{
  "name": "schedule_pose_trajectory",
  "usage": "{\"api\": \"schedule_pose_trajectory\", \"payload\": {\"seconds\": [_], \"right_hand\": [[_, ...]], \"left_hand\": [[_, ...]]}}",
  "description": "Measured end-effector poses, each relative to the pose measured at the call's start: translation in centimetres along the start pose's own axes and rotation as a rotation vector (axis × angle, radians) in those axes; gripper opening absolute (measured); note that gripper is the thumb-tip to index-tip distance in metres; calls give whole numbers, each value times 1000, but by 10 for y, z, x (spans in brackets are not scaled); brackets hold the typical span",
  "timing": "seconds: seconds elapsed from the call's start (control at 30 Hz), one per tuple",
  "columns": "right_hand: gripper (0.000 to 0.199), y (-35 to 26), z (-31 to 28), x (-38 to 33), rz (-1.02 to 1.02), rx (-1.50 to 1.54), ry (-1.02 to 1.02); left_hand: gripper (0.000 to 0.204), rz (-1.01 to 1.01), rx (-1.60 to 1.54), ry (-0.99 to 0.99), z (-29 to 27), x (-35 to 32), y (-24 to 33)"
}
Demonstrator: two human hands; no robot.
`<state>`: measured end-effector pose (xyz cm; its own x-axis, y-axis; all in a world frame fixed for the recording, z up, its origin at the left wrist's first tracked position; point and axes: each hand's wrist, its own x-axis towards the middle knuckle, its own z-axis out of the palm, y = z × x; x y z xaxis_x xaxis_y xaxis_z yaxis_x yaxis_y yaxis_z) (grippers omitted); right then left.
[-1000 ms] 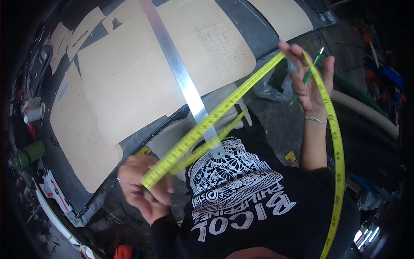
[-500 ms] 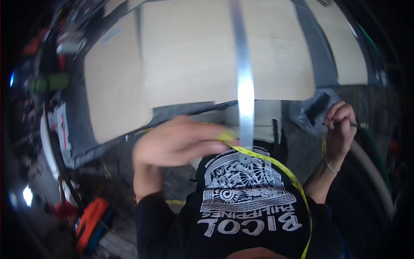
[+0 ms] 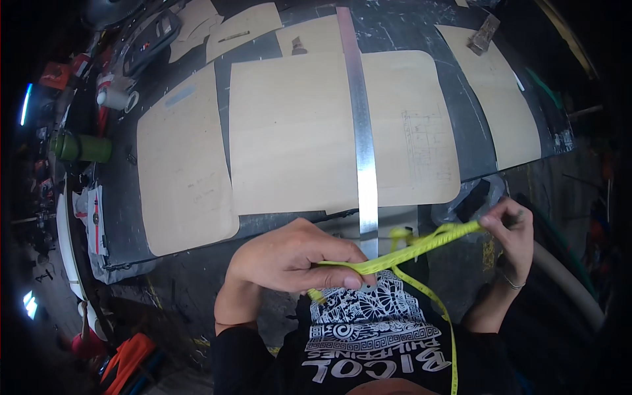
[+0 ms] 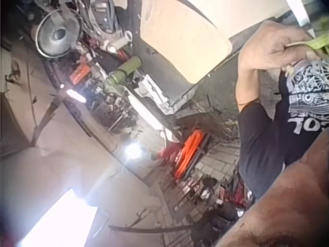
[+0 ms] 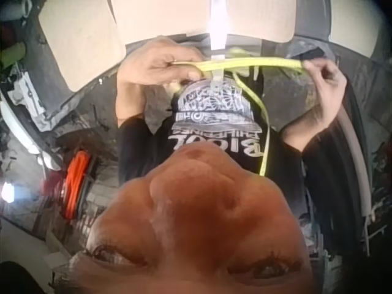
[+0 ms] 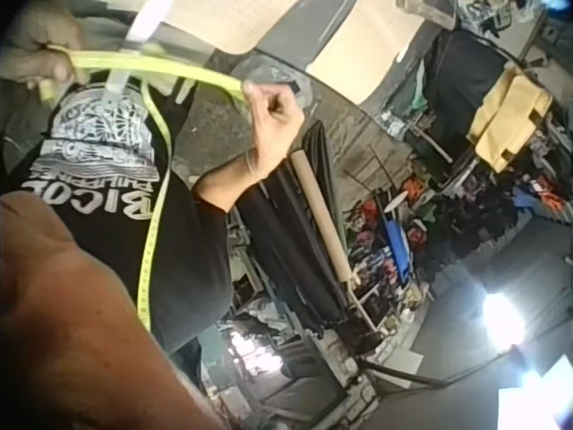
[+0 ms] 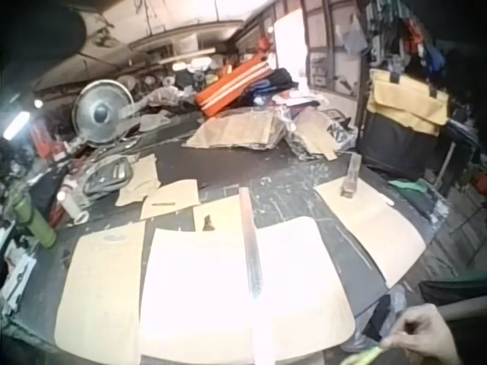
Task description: The person measures cardboard patterns with a metal ruler and a measuring tape, then marks lines and writes notes on the cardboard using a pencil.
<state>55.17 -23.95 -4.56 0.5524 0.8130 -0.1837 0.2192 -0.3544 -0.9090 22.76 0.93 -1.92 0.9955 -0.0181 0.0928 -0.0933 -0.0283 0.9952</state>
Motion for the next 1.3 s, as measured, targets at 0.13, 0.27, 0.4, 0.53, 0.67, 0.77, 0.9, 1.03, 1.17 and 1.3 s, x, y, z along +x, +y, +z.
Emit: {"api": "schedule_pose_trajectory", "payload": {"seconds": [0.13, 0.27, 0.4, 0.53, 0.67, 0.77, 0.9, 1.03, 1.17, 1.3], "right_hand": [[12, -6, 22, 15, -310, -446, 118], [27, -39, 66, 17, -474, 153, -241], [52, -45, 107, 28, -330, 135, -459], [41, -15, 78, 31, -266, -92, -350], [47, -34, 95, 28, -285, 18, -530], [38, -29, 101, 38, -249, -43, -465], [24, -8, 96, 64, -353, -228, -137], [27, -6, 99, 71, -242, -497, -145], [27, -1, 100, 69, -248, -426, -112], [26, 0, 92, 66, -192, -451, -108]], "left_hand": [[31, -96, 213, -14, -3, 17, -11], [23, -259, 525, -47, 24, 45, -14], [19, -261, 624, 102, 15, 57, -26], [14, -228, 536, 229, 9, 45, -39], [13, -202, 528, 274, 21, 47, -42], [15, -134, 594, 409, 20, 57, -45], [44, -280, 924, 524, 11, 53, -63], [62, -248, 1072, 533, 15, 46, -79], [53, -217, 1065, 559, 17, 47, -75], [37, -217, 1075, 568, 12, 45, -81]]}}
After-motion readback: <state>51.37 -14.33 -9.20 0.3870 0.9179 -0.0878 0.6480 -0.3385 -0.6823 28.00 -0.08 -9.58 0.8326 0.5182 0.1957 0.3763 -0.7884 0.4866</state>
